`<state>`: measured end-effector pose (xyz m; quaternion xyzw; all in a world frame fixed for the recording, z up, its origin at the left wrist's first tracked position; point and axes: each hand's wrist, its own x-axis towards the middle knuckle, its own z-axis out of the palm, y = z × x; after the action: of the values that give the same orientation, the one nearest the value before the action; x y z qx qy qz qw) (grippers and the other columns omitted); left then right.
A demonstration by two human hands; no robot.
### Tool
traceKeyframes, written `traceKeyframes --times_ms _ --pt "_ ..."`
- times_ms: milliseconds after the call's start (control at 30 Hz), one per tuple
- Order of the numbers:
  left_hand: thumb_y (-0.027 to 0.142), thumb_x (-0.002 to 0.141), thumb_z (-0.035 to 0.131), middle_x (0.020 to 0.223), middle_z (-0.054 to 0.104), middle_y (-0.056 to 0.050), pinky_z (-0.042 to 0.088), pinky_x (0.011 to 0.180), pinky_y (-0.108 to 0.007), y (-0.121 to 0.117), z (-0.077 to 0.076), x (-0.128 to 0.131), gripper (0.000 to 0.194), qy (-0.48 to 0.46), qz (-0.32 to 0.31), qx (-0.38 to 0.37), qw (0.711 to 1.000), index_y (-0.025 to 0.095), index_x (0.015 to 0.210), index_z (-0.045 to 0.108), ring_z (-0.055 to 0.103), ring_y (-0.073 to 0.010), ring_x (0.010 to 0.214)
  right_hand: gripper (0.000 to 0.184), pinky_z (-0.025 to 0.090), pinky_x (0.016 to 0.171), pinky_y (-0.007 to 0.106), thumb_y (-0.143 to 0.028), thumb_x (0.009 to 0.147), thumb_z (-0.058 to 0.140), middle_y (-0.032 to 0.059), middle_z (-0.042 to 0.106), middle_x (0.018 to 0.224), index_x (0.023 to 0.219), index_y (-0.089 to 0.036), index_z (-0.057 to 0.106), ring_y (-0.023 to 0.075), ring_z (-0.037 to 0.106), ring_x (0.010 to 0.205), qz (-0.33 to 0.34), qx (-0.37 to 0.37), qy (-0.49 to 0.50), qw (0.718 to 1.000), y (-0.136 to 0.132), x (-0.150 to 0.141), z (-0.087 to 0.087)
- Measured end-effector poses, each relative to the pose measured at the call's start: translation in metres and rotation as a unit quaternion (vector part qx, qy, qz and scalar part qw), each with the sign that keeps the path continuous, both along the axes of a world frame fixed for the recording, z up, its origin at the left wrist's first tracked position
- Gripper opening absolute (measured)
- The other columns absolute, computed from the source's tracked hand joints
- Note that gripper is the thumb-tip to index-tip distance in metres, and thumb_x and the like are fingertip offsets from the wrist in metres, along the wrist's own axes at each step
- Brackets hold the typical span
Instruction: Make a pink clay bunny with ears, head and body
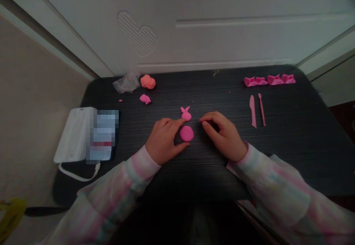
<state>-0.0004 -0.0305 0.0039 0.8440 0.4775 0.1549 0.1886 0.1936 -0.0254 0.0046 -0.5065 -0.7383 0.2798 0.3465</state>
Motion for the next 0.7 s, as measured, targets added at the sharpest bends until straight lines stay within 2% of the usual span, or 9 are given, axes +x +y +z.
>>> traceKeyframes --times_ms 133,300,367,467,567,633,700 --pt "0.05 0.065 0.059 0.105 0.059 -0.009 0.036 0.082 -0.041 0.004 -0.001 -0.008 0.056 0.017 -0.016 -0.009 1.0 0.017 0.11 0.052 0.047 -0.0253 0.097 0.014 0.039 0.076 0.035 -0.025 0.079 0.051 0.0042 0.061 0.085 0.088 -0.018 0.059 0.0178 0.054 0.083 0.033 -0.003 -0.12 0.992 -0.002 -0.002 0.001" --pt "0.045 0.069 0.057 0.099 0.057 -0.006 0.037 0.079 -0.04 0.007 -0.005 -0.012 0.047 0.005 -0.023 -0.016 1.0 0.022 0.11 0.054 0.047 -0.023 0.093 0.037 0.034 0.08 0.039 -0.041 0.071 0.059 0.0061 0.058 0.099 0.103 -0.022 0.057 0.0227 0.051 0.092 0.082 0.008 -0.212 0.974 -0.005 -0.002 -0.002" --pt "0.044 0.07 0.057 0.096 0.057 -0.006 0.037 0.078 -0.039 0.008 -0.006 -0.012 0.043 0.001 -0.02 -0.019 1.0 0.023 0.107 0.056 0.047 -0.0226 0.091 0.04 0.033 0.08 0.04 -0.042 0.07 0.061 0.0063 0.058 0.101 0.104 -0.022 0.056 0.0233 0.051 0.093 0.09 0.015 -0.224 0.97 -0.005 -0.002 -0.003" --pt "0.044 0.069 0.058 0.093 0.057 -0.006 0.037 0.077 -0.04 0.008 -0.005 -0.01 0.039 -0.011 -0.009 -0.023 1.0 0.023 0.102 0.058 0.048 -0.023 0.09 0.036 0.034 0.08 0.041 -0.038 0.071 0.06 0.0064 0.059 0.101 0.103 -0.022 0.057 0.0233 0.052 0.093 0.098 0.022 -0.218 0.971 -0.004 -0.002 -0.004" --pt "0.039 0.065 0.064 0.096 0.059 -0.006 0.038 0.079 -0.041 0.007 -0.001 -0.008 0.038 -0.091 0.008 -0.055 0.994 0.021 0.098 0.057 0.049 -0.0224 0.091 0.033 0.036 0.082 0.041 -0.033 0.074 0.058 0.0063 0.06 0.102 0.104 -0.022 0.055 0.022 0.053 0.095 0.111 0.014 -0.17 0.979 -0.004 -0.002 -0.001" --pt "0.033 0.063 0.066 0.097 0.061 -0.006 0.042 0.074 -0.036 0.005 0.001 -0.005 0.039 -0.215 0.024 -0.136 0.967 0.02 0.097 0.054 0.053 -0.0197 0.088 0.033 0.039 0.083 0.039 -0.03 0.075 0.058 0.0061 0.061 0.103 0.107 -0.022 0.053 0.02 0.055 0.095 0.121 -0.002 -0.107 0.987 -0.004 -0.001 0.004" --pt "0.03 0.066 0.064 0.091 0.064 -0.005 0.045 0.062 -0.028 0.003 0.002 -0.002 0.034 -0.36 0.04 -0.249 0.898 0.02 0.096 0.051 0.058 -0.0151 0.076 0.036 0.042 0.082 0.036 -0.027 0.075 0.057 0.0059 0.062 0.101 0.109 -0.021 0.051 0.0179 0.057 0.093 0.131 -0.021 -0.041 0.99 -0.006 -0.001 0.009"
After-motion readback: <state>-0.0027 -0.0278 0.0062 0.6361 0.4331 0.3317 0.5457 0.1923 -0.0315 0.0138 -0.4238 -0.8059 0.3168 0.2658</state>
